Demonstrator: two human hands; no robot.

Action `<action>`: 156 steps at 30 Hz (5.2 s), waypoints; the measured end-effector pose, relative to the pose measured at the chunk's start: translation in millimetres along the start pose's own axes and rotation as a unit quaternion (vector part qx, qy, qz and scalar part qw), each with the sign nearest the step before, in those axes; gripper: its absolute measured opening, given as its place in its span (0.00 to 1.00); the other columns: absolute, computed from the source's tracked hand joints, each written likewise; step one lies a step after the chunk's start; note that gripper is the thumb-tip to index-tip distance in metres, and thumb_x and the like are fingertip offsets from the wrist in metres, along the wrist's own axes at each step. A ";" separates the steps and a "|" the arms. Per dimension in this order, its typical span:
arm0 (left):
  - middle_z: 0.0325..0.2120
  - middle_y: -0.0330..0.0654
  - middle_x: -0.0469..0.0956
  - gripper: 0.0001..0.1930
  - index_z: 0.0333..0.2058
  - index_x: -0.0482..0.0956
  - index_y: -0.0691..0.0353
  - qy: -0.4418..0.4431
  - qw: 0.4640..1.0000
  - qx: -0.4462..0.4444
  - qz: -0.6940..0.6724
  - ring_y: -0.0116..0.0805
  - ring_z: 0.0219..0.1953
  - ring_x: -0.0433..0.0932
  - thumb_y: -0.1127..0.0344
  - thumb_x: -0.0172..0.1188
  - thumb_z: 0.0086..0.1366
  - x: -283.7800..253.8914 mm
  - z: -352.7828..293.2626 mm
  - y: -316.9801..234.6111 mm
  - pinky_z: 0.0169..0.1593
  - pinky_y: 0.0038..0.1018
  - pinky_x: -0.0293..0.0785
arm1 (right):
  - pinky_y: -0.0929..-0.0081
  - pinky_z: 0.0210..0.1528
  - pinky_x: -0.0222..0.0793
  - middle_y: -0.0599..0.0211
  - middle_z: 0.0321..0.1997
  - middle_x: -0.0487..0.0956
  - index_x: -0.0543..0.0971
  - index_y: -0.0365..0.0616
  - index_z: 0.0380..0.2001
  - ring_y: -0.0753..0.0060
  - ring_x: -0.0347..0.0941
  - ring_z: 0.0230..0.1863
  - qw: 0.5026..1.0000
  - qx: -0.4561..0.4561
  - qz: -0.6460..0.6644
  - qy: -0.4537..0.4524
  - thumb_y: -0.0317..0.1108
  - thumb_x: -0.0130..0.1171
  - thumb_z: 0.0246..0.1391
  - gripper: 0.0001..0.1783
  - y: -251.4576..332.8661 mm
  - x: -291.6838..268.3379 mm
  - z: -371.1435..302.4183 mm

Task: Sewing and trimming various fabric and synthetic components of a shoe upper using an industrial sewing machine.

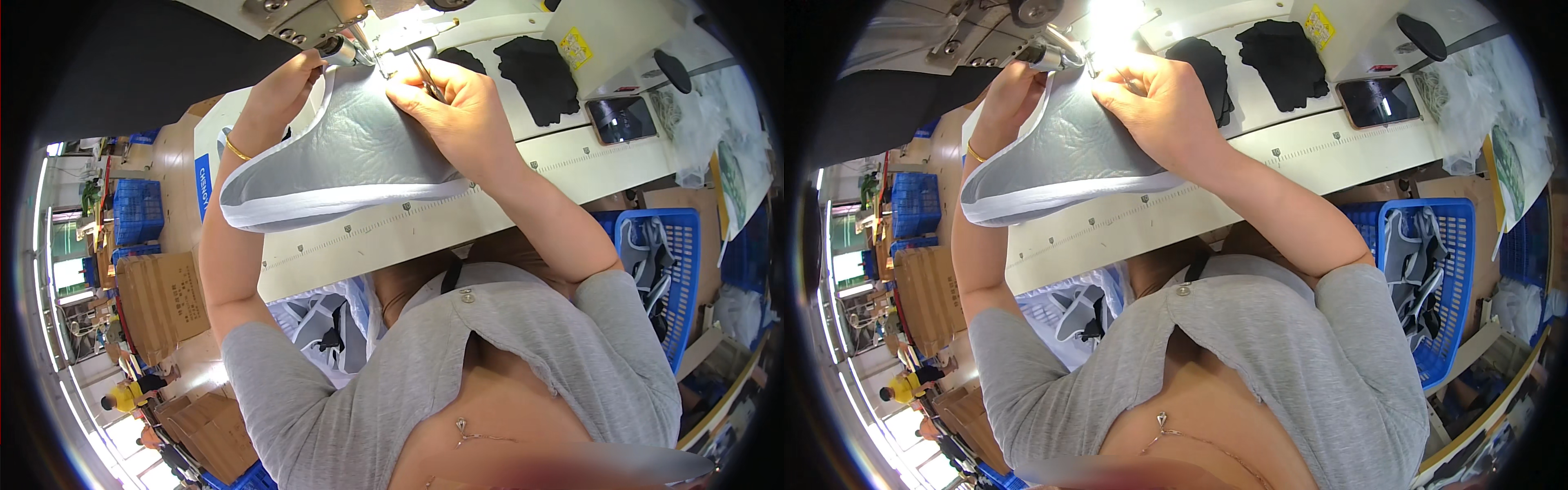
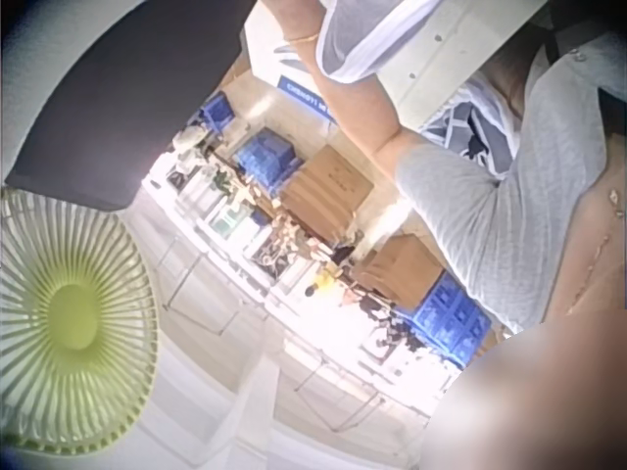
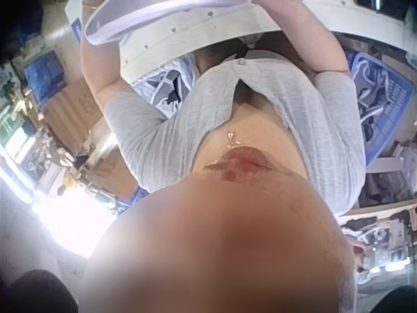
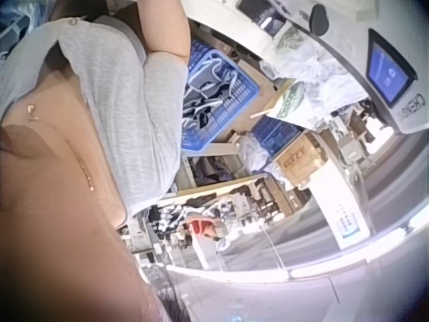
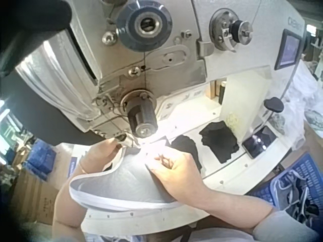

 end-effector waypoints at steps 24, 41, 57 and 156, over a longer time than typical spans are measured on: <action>0.38 0.41 0.82 0.12 0.44 0.81 0.62 0.235 0.946 0.223 0.023 0.34 0.41 0.78 0.67 0.65 0.62 7.9 -3.9 -56.8 0.53 0.32 0.72 | 0.80 0.29 0.62 0.72 0.20 0.74 0.78 0.33 0.29 0.87 0.61 0.25 0.998 -0.020 -0.061 0.021 0.38 0.61 0.57 0.15 9.8 -7.8 2.7; 0.27 0.35 0.80 0.09 0.30 0.82 0.60 -0.060 0.844 0.343 0.407 0.31 0.27 0.72 0.74 0.71 0.49 109.4 -158.7 -6.7 0.48 0.31 0.64 | 0.86 0.16 0.57 0.69 0.29 0.79 0.76 0.40 0.35 0.84 0.75 0.29 0.917 0.302 0.133 0.225 0.30 0.68 0.51 0.12 -38.9 -16.1 -35.8; 0.25 0.38 0.79 0.12 0.34 0.83 0.63 -0.064 0.859 0.354 0.364 0.34 0.29 0.71 0.78 0.70 0.48 123.4 -152.0 7.8 0.39 0.25 0.66 | 0.83 0.39 0.65 0.76 0.28 0.75 0.78 0.38 0.35 0.86 0.68 0.33 0.932 0.090 -0.013 0.351 0.39 0.71 0.48 0.18 -20.9 -19.5 -29.8; 0.39 0.39 0.81 0.09 0.39 0.81 0.67 -0.157 0.873 0.181 0.426 0.28 0.41 0.77 0.69 0.62 0.62 64.8 -59.0 -48.6 0.48 0.23 0.68 | 0.79 0.26 0.62 0.70 0.17 0.73 0.78 0.35 0.25 0.86 0.62 0.22 0.997 -0.021 -0.076 0.018 0.35 0.63 0.52 0.12 2.2 -12.7 -4.6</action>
Point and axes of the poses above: each hand's wrist, its own z-axis towards the middle knuckle, its own x-axis out of the palm, y = z × x, the point moved 3 cm from there along z, towards the middle knuckle
